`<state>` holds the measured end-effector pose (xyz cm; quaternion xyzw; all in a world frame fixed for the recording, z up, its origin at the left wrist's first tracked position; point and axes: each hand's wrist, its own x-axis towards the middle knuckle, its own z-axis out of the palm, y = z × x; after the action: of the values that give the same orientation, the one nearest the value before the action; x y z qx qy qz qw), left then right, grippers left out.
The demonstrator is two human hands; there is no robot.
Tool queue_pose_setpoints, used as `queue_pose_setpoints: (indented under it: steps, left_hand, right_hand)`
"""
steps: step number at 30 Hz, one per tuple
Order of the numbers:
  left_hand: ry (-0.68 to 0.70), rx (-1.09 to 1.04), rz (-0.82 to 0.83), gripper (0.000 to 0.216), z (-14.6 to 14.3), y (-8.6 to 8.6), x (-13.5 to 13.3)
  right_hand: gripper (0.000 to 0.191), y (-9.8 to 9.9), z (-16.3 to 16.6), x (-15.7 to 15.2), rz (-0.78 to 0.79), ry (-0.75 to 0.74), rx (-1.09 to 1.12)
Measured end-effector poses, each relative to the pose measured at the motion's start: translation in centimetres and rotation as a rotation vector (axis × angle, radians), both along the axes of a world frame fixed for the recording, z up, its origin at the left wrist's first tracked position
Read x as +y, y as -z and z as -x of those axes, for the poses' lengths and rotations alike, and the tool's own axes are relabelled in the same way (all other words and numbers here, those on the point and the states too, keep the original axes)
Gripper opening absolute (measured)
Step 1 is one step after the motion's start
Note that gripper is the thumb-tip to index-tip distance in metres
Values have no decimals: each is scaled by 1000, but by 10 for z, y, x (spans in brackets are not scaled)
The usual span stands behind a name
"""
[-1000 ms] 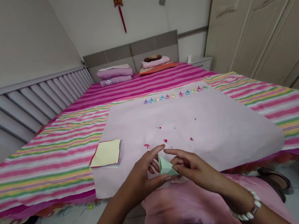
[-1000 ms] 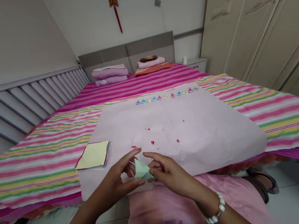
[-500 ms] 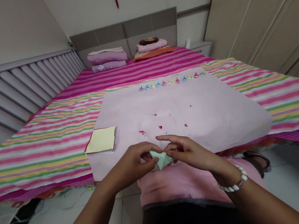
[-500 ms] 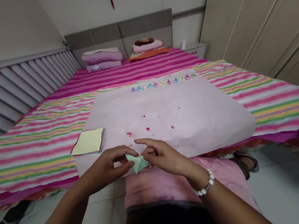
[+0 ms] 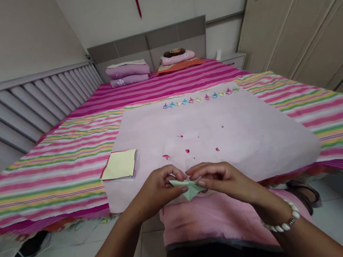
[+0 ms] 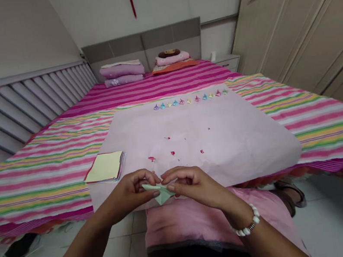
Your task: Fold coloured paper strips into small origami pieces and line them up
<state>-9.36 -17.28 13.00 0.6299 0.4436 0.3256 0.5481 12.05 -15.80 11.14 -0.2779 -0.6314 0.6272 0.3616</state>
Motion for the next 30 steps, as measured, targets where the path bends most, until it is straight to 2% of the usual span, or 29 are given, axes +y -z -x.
queue_pose_setpoints:
  steps: [4,9,16,20,25,30]
  left_hand:
    - [-11,-77,59,18,0,-2,1]
    - [33,-110,101,19,-1,-4,-1]
    - [111,-10,111,18,-2,-3,-2]
    - [47,30,90,24,-4,0,-5]
    - [-157,120,-112,22,-8,-6,-13]
    - [-106,226,-337,15,-7,-10,-16]
  right_hand:
    - [18,1,-4,2,-71,15,-14]
    - [6,-4,-4,1,-200,62,-83]
    - [3,-6,0,1,-189,96,-92]
    - [1,-1,1,1,-158,134,-33]
    - [9,5,1,-1,-105,183,63]
    - [11,3,2,-7,-79,187,41]
